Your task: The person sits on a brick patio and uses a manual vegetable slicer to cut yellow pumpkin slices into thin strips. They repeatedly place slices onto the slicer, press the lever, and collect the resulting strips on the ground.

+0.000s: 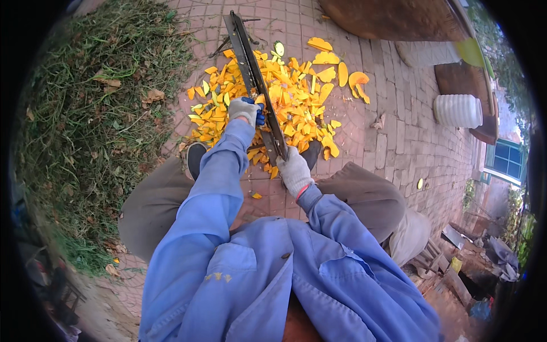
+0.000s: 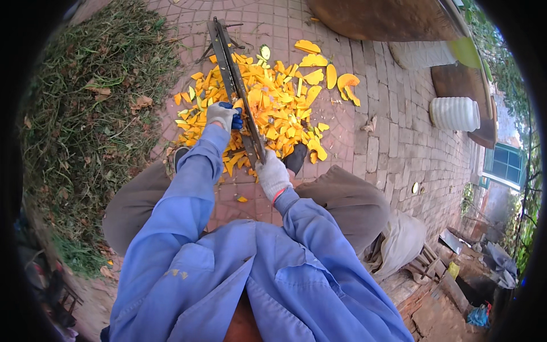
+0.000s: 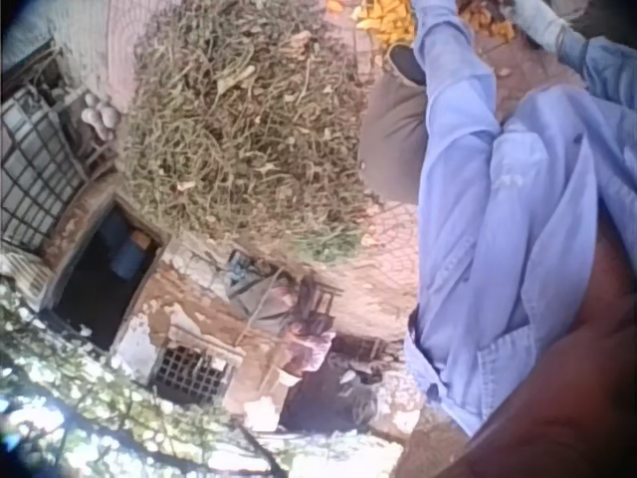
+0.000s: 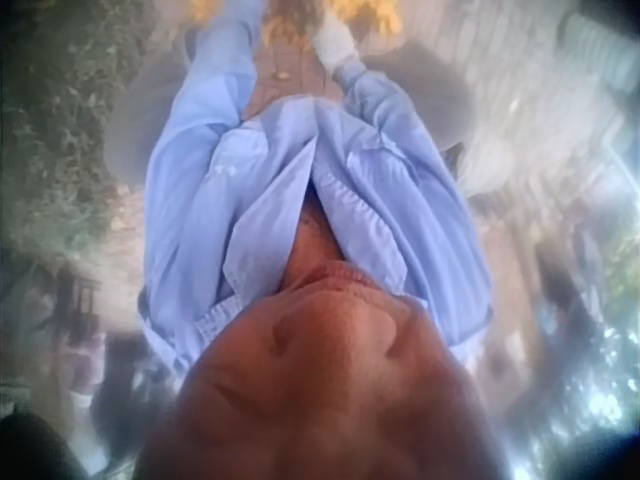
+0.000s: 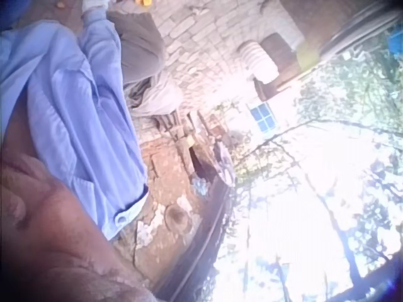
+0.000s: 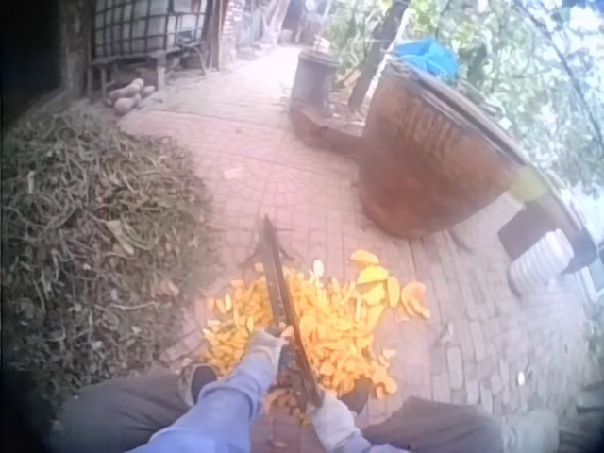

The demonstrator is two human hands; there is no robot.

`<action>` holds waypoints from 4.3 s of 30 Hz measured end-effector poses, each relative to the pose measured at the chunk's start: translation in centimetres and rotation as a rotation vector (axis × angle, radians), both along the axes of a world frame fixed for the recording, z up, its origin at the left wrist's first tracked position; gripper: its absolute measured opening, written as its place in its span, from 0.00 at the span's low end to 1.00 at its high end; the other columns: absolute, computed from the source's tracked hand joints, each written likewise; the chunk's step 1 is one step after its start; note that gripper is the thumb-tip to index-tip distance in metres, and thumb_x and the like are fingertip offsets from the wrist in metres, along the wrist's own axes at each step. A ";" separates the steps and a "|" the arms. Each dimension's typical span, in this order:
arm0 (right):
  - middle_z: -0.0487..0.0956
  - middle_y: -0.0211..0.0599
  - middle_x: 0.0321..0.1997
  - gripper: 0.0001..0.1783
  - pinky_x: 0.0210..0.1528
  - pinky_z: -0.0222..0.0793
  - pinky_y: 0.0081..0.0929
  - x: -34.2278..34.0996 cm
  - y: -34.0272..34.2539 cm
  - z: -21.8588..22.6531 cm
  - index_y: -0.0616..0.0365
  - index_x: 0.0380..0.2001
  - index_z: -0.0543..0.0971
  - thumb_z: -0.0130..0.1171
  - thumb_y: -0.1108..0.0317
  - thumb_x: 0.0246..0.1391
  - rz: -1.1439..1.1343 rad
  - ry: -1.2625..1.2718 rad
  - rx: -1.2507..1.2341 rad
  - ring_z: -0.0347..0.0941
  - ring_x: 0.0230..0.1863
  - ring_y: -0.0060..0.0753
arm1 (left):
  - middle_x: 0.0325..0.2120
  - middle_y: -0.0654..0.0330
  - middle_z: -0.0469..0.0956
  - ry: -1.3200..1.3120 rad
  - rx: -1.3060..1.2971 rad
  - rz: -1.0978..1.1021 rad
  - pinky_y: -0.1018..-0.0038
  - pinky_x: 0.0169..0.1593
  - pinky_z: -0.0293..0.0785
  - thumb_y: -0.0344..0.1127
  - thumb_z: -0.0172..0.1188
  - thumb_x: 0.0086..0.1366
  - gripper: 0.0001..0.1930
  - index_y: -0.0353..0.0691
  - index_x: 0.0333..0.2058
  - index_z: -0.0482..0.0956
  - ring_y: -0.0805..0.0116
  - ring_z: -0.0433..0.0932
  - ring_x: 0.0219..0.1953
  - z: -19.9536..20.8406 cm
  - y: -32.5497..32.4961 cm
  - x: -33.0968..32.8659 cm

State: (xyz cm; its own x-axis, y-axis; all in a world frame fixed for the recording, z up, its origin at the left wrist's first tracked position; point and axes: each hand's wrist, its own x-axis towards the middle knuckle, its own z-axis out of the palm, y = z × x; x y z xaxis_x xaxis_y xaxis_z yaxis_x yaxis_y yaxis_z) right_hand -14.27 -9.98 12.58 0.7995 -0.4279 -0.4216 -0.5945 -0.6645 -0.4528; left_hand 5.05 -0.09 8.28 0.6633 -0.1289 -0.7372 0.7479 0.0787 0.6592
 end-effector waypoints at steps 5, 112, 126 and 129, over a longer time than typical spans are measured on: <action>0.79 0.55 0.32 0.19 0.38 0.71 0.47 1.3 -1.3 6.9 0.62 0.45 0.73 0.58 0.63 0.52 0.001 -0.169 0.038 0.76 0.38 0.58 | 0.34 0.42 0.79 0.025 -0.194 0.180 0.66 0.25 0.83 0.18 0.60 0.58 0.20 0.24 0.49 0.70 0.56 0.80 0.22 -2.2 0.7 -0.6; 0.77 0.49 0.52 0.43 0.53 0.71 0.41 22.7 -43.1 -13.5 0.58 0.58 0.68 0.70 0.47 0.42 -0.214 0.209 -0.561 0.75 0.53 0.48 | 0.26 0.55 0.77 -1.356 0.802 -0.810 0.60 0.32 0.67 0.31 0.66 0.50 0.16 0.36 0.39 0.77 0.54 0.74 0.28 2.3 -6.9 3.3; 0.75 0.54 0.53 0.39 0.55 0.70 0.43 17.5 -34.3 -14.3 0.57 0.63 0.61 0.61 0.65 0.47 -0.235 0.199 -0.366 0.73 0.55 0.53 | 0.31 0.52 0.80 -1.293 0.863 -0.783 0.59 0.40 0.72 0.34 0.68 0.52 0.15 0.38 0.38 0.78 0.50 0.77 0.33 1.5 -6.9 2.8; 0.74 0.55 0.55 0.42 0.55 0.69 0.41 14.4 -27.9 -14.3 0.58 0.64 0.60 0.63 0.66 0.44 -0.428 0.011 -0.198 0.72 0.56 0.56 | 0.29 0.53 0.79 -1.299 0.936 -0.805 0.60 0.39 0.72 0.37 0.65 0.54 0.15 0.40 0.39 0.79 0.52 0.77 0.32 1.2 -6.8 2.5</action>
State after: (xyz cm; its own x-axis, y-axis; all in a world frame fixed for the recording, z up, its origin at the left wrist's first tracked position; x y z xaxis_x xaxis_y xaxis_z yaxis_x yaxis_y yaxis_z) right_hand 0.18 -37.87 -1.77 0.5295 -0.7912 -0.3059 -0.8379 -0.4316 -0.3341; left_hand 7.59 -6.90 9.52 0.8105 -0.5682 0.1426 -0.5717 -0.7140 0.4042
